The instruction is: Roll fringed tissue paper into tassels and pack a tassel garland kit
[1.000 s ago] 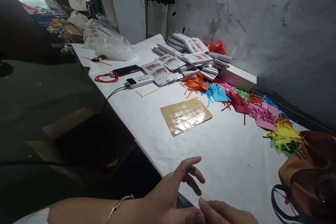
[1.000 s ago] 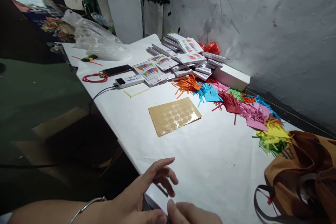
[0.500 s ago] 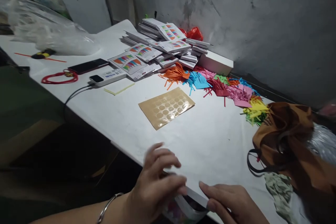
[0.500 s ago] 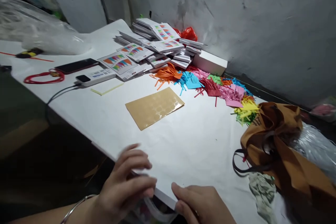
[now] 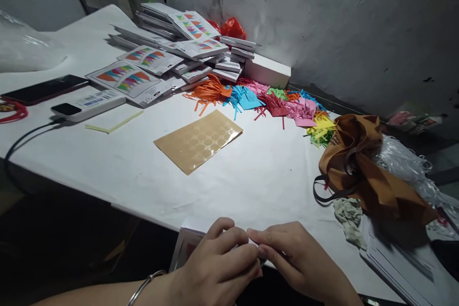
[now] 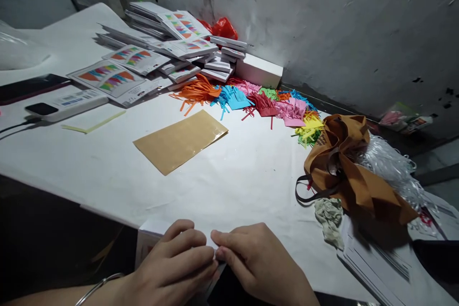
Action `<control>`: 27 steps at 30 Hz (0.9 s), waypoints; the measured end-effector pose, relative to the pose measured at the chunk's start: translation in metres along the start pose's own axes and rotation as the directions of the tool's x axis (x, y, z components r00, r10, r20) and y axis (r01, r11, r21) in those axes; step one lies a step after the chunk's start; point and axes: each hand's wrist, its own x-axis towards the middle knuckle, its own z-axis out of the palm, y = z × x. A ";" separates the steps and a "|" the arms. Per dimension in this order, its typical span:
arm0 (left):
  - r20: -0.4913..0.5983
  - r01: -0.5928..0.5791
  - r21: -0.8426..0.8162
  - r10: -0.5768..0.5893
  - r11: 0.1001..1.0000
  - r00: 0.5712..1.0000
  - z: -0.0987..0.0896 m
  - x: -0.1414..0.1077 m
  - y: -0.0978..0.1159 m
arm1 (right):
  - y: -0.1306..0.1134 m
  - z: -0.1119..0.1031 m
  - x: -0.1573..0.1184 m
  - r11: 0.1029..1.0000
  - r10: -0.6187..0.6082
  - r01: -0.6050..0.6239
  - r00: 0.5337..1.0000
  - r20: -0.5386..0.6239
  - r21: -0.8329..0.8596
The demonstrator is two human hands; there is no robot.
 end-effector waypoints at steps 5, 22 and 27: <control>-0.109 -0.003 0.088 0.012 0.996 0.994 0.009 0.004 0.003 | -0.001 0.001 0.000 1.000 -0.007 0.006 1.000 -0.022 -0.021; -0.137 0.087 0.074 -0.077 0.993 0.988 0.000 -0.010 0.010 | -0.002 0.037 -0.008 0.952 -0.264 0.231 0.952 -0.157 -0.200; -0.084 0.092 0.103 -0.083 0.990 0.993 -0.004 -0.008 0.006 | -0.001 0.042 -0.008 0.945 -0.287 0.230 0.923 -0.257 -0.232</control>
